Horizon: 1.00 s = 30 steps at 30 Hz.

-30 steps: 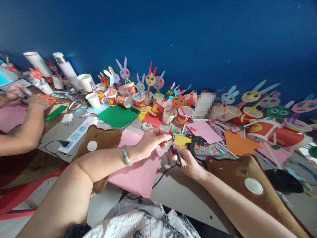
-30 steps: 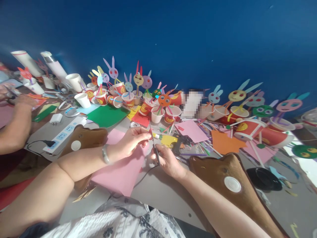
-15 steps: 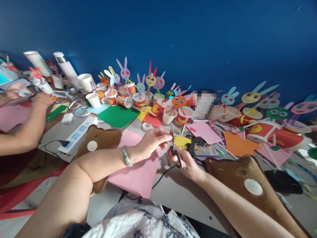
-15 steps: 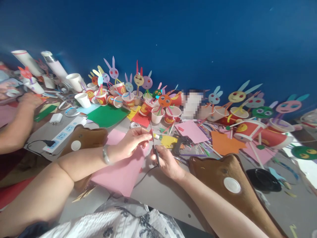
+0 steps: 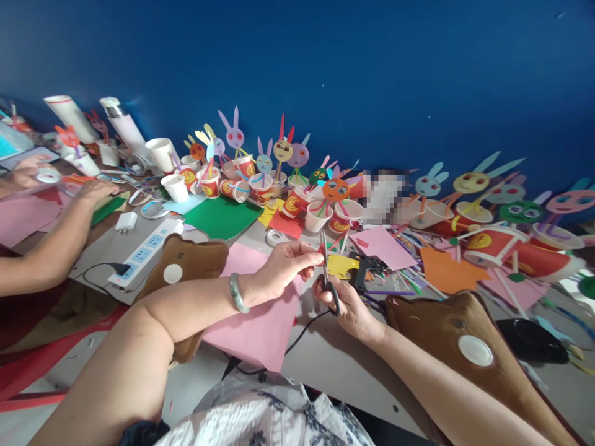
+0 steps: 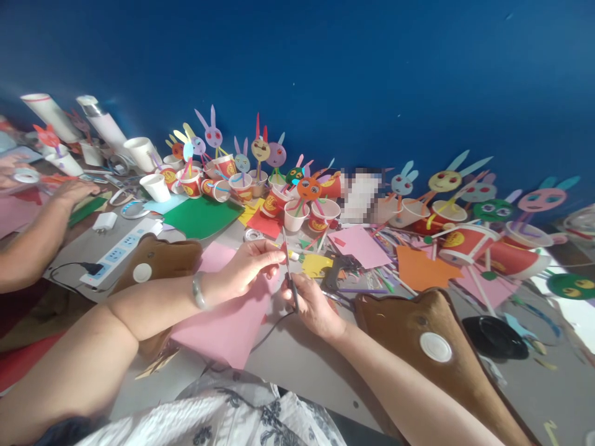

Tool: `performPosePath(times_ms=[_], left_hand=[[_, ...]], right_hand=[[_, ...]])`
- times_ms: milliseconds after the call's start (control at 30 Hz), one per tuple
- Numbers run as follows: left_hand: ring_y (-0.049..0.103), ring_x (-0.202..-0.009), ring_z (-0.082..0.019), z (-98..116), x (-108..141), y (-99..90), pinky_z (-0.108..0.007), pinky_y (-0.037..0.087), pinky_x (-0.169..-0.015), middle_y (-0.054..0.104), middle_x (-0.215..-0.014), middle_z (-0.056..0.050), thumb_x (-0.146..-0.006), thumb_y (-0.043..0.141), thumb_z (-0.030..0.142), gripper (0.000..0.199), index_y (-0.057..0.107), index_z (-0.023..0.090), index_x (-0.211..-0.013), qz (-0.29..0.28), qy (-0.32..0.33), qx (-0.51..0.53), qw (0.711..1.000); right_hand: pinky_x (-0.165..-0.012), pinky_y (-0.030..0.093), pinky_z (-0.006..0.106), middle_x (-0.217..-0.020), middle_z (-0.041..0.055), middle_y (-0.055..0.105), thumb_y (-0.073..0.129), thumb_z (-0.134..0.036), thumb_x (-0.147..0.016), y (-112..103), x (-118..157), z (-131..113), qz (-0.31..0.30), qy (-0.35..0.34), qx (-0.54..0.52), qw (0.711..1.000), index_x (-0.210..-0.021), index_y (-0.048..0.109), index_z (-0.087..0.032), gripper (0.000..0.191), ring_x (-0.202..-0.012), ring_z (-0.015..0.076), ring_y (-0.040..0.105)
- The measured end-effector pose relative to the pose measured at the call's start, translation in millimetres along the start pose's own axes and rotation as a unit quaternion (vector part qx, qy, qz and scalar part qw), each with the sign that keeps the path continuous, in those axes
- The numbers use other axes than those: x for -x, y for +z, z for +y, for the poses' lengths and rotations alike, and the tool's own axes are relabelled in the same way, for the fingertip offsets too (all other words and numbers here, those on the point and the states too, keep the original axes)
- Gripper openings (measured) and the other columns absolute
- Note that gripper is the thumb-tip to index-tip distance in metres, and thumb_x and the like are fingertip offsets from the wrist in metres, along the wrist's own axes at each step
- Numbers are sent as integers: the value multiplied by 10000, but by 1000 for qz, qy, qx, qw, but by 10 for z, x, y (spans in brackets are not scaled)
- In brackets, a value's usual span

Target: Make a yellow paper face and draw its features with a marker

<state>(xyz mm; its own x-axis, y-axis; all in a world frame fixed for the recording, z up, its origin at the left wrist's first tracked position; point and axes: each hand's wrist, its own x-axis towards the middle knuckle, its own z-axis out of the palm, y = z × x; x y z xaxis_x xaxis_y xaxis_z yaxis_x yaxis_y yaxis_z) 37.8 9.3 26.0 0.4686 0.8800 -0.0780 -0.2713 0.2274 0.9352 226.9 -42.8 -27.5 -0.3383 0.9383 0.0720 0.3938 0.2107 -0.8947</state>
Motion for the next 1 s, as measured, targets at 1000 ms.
performPosePath(times_ms=[1000], left_hand=[[514,-521,-68,81,6,-15,-238,403,-565,586,-547,41,-727,839,461,363,623,170,-708,-23,20,13,999]], right_hand=[[-660,403,350,-664,47,557,415,-940,-827,-282,-93,-179,-20,-38,96,995,-680,553,-210,757,-673,197,485]])
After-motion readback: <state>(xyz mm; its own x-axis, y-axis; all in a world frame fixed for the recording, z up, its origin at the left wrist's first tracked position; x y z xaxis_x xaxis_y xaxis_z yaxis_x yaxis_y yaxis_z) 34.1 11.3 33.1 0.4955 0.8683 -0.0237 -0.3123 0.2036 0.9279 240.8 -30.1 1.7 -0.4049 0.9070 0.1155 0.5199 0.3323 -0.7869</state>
